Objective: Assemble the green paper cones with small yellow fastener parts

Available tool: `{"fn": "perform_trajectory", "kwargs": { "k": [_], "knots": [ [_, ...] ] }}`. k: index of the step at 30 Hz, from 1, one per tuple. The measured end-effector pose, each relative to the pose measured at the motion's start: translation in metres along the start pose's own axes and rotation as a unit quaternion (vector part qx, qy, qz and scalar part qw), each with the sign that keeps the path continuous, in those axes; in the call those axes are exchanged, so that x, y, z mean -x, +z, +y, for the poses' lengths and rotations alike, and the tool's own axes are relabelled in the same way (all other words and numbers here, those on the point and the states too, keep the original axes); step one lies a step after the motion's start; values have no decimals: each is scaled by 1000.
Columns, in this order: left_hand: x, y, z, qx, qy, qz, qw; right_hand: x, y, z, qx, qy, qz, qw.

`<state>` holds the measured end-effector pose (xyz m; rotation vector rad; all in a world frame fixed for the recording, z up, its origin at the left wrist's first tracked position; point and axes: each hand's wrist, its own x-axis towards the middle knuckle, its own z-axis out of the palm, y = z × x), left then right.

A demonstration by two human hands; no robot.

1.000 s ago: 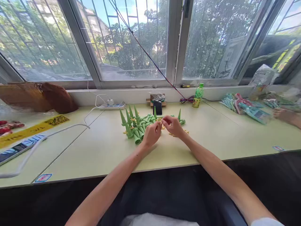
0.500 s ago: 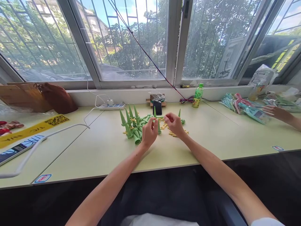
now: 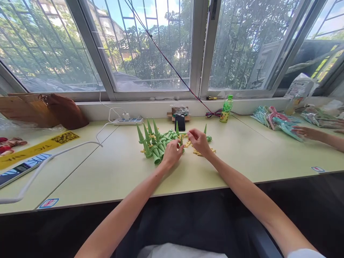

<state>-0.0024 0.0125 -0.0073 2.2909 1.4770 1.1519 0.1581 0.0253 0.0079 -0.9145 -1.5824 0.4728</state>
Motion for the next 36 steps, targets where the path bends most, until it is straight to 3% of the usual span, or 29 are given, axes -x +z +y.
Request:
{"fn": "perform_trajectory", "kwargs": {
  "k": [4, 8, 11, 17, 28, 36],
  "knots": [
    [1, 1, -1, -1, 8, -12, 1000, 0, 0, 0, -8, -1, -5, 1000],
    [-1, -1, 2, 22, -15, 36, 999, 0, 0, -1, -8, 1, -13, 1000],
    [-3, -5, 5, 100, -66, 58, 991, 0, 0, -1, -4, 4, -17, 1000],
    [-5, -8, 7, 242, -127, 43, 961, 0, 0, 1, 17, 4, -23, 1000],
    [-4, -5, 5, 257, -108, 62, 958, 1, 0, -2, 33, 5, -51, 998],
    [-5, -9, 10, 208, -93, 92, 969, 2, 1, -1, 19, -6, -93, 995]
  ]
}}
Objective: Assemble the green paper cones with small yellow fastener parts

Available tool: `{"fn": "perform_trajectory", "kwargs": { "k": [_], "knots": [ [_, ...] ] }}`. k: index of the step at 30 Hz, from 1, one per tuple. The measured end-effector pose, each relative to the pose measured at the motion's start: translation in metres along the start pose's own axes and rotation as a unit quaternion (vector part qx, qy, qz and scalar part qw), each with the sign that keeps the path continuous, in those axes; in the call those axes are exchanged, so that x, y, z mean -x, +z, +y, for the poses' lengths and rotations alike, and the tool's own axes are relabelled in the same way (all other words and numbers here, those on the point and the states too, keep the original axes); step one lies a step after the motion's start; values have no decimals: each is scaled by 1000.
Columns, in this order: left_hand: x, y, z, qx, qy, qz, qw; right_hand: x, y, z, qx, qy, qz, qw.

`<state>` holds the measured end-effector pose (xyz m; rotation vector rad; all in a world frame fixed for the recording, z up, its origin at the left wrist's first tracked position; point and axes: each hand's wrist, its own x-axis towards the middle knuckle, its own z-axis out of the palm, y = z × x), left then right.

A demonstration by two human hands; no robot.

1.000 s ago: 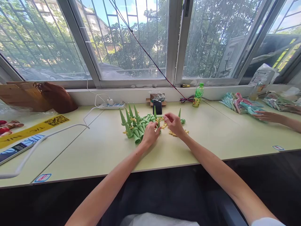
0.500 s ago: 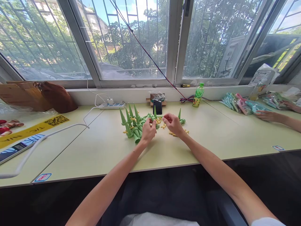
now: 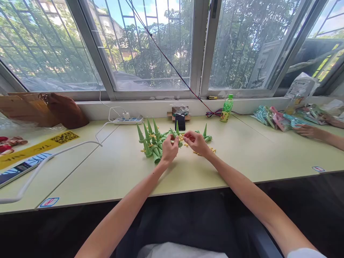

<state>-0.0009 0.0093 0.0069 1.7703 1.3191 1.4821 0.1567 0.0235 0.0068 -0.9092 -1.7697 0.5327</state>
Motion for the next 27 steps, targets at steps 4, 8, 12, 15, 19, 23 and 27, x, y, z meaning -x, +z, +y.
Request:
{"fn": "perform_trajectory", "kwargs": {
  "k": [4, 8, 12, 15, 19, 23, 27],
  "knots": [
    [0, 0, 1, -32, 14, 18, 999, 0, 0, 1, -6, -4, -17, 1000],
    [1, 0, 1, -39, 23, 18, 999, 1, 1, 3, -7, -7, -27, 1000],
    [1, 0, 2, -41, 31, 18, 998, 0, 1, 3, -5, -8, -35, 999],
    [1, -1, 2, -45, 35, 21, 998, 0, 1, 4, -4, -7, -39, 999],
    [1, -1, 2, -58, 37, 29, 997, -1, 1, 5, 1, -10, -44, 999],
    [1, -2, 2, -64, 28, 28, 997, -1, 2, 7, -2, -12, -48, 999],
    [1, -2, 1, -52, 25, 25, 998, -1, 3, 9, 2, -10, -48, 999]
  ]
}}
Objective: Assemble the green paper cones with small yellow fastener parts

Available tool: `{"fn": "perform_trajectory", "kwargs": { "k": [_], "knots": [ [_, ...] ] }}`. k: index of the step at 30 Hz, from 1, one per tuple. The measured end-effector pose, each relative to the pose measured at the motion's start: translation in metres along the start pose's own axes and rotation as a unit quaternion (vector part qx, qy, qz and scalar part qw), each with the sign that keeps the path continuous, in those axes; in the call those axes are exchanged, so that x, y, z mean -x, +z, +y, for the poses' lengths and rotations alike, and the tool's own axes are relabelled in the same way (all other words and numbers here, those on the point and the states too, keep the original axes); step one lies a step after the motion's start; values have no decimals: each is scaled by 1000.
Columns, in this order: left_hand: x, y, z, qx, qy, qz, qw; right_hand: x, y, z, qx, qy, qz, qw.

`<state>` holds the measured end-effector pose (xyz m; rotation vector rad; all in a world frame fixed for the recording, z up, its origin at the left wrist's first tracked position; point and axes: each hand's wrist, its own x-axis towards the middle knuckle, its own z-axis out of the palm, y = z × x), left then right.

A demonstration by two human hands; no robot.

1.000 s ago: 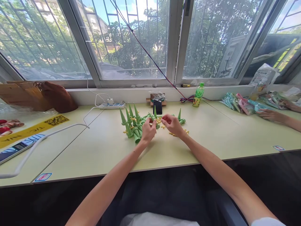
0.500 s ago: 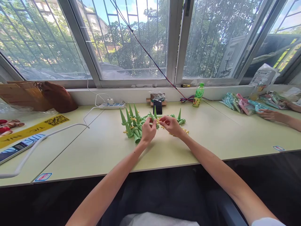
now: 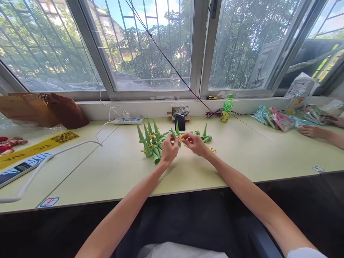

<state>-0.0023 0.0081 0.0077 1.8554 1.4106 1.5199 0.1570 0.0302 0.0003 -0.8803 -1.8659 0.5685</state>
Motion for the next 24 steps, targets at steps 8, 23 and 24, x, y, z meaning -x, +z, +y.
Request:
{"fn": "perform_trajectory", "kwargs": {
  "k": [8, 23, 24],
  "knots": [
    [-1, 1, -1, 15, 5, 0, 1000, 0, 0, -1, 2, -3, -2, 1000],
    [0, 3, -4, 20, 23, -23, 999, 1, 0, -2, 65, 14, -10, 998],
    [0, 3, -4, 21, 23, -24, 999, 1, 0, -2, 66, 12, -12, 998]
  ]
}}
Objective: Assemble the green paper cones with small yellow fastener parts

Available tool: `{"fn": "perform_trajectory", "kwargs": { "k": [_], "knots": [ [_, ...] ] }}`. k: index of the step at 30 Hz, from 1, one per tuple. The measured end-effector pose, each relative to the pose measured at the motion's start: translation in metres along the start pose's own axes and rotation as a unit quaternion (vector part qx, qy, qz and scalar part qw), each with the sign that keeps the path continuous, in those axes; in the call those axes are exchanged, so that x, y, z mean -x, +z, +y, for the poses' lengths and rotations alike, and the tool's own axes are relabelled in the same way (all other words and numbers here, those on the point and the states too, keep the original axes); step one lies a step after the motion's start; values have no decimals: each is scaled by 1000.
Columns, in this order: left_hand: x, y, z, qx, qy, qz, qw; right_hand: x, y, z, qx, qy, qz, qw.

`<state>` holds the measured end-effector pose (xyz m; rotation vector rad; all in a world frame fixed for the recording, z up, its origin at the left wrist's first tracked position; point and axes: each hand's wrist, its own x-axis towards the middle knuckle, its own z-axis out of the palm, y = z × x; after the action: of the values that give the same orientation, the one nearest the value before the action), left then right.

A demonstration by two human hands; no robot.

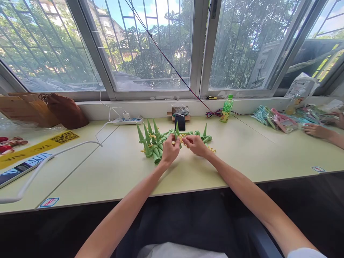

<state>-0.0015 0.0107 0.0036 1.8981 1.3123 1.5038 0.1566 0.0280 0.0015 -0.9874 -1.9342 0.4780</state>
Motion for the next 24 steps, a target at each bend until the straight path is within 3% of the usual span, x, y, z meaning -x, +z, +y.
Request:
{"fn": "perform_trajectory", "kwargs": {
  "k": [11, 24],
  "knots": [
    [0, 1, 0, -2, 6, 0, 1000, 1, -2, -6, -46, -21, -11, 999],
    [0, 0, 1, 8, 0, -9, 1000, 0, -1, -3, -20, -1, -16, 1000]
  ]
}}
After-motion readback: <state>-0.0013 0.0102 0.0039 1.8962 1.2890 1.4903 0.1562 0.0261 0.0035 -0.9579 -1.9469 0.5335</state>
